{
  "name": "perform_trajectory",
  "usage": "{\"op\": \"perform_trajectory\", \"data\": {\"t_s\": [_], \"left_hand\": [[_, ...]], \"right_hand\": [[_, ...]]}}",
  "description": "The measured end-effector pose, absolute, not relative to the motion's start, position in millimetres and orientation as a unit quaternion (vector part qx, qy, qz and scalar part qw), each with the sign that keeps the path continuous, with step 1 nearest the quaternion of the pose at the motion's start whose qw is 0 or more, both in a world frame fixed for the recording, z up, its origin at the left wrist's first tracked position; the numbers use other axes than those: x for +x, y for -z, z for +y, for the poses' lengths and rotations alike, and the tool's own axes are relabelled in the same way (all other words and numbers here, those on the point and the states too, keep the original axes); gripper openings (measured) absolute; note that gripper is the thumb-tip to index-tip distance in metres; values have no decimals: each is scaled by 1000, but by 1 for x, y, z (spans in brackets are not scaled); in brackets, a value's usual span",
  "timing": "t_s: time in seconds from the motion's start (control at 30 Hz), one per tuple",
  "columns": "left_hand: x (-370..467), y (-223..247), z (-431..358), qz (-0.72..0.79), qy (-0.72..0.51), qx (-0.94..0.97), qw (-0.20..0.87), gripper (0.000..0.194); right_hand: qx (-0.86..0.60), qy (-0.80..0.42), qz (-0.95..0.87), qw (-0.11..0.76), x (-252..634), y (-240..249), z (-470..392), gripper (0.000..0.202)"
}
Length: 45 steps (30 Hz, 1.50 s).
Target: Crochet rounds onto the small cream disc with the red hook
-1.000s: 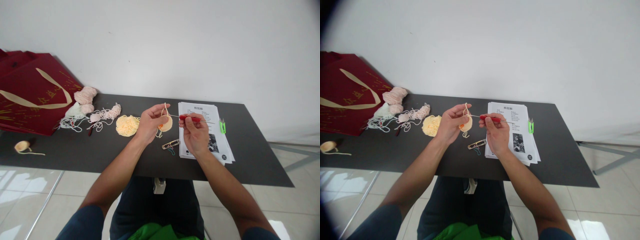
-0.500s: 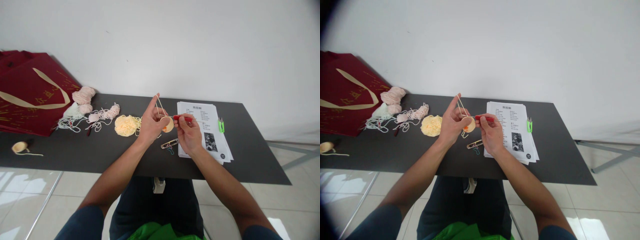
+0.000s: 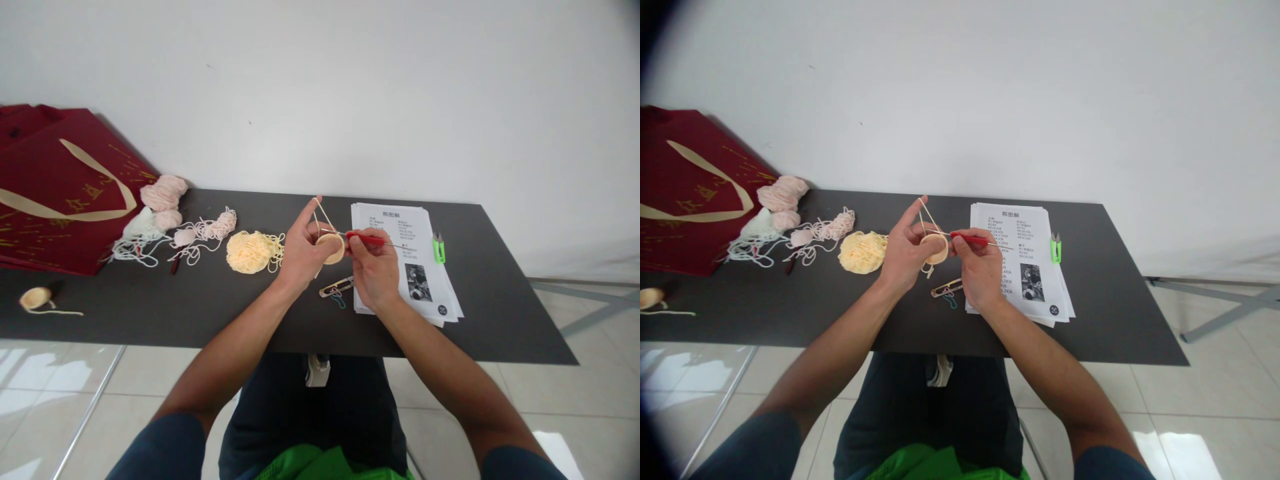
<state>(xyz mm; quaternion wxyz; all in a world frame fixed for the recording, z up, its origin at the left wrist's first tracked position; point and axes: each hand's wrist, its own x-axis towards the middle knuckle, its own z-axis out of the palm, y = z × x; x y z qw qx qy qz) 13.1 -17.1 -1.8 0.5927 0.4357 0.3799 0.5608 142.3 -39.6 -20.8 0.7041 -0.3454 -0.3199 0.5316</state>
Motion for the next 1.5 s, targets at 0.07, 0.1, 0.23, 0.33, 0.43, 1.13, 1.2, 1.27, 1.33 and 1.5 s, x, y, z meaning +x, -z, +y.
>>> {"op": "perform_trajectory", "data": {"t_s": [0.07,0.1,0.23,0.33,0.43,1.13,1.2,1.27,1.33,1.5], "left_hand": [[13,2,-17,383,-571,427,587,98],[13,2,-17,385,-576,424,583,97],[12,1,-16,384,-582,425,577,97],[12,0,-17,383,-585,429,572,99],[12,1,-17,385,-592,432,561,99],[15,0,-23,450,-622,462,445,87],[15,0,-24,456,-624,466,430,83],[15,0,-25,461,-628,472,414,78],[16,1,-25,461,-634,474,401,73],[17,5,-23,461,-648,453,401,69]], "right_hand": [[-339,-541,-319,701,144,19,-39,25],[-336,-544,-320,699,145,19,-38,25],[-337,-548,-329,691,150,17,-37,23],[-331,-544,-334,695,155,16,-36,23],[-316,-536,-340,705,159,16,-35,22],[-382,-276,-487,735,155,21,-48,14],[-382,-270,-496,732,155,22,-49,12],[-376,-260,-511,728,154,24,-49,11],[-369,-240,-533,723,154,25,-50,11],[-361,-164,-602,693,155,26,-51,20]]}}
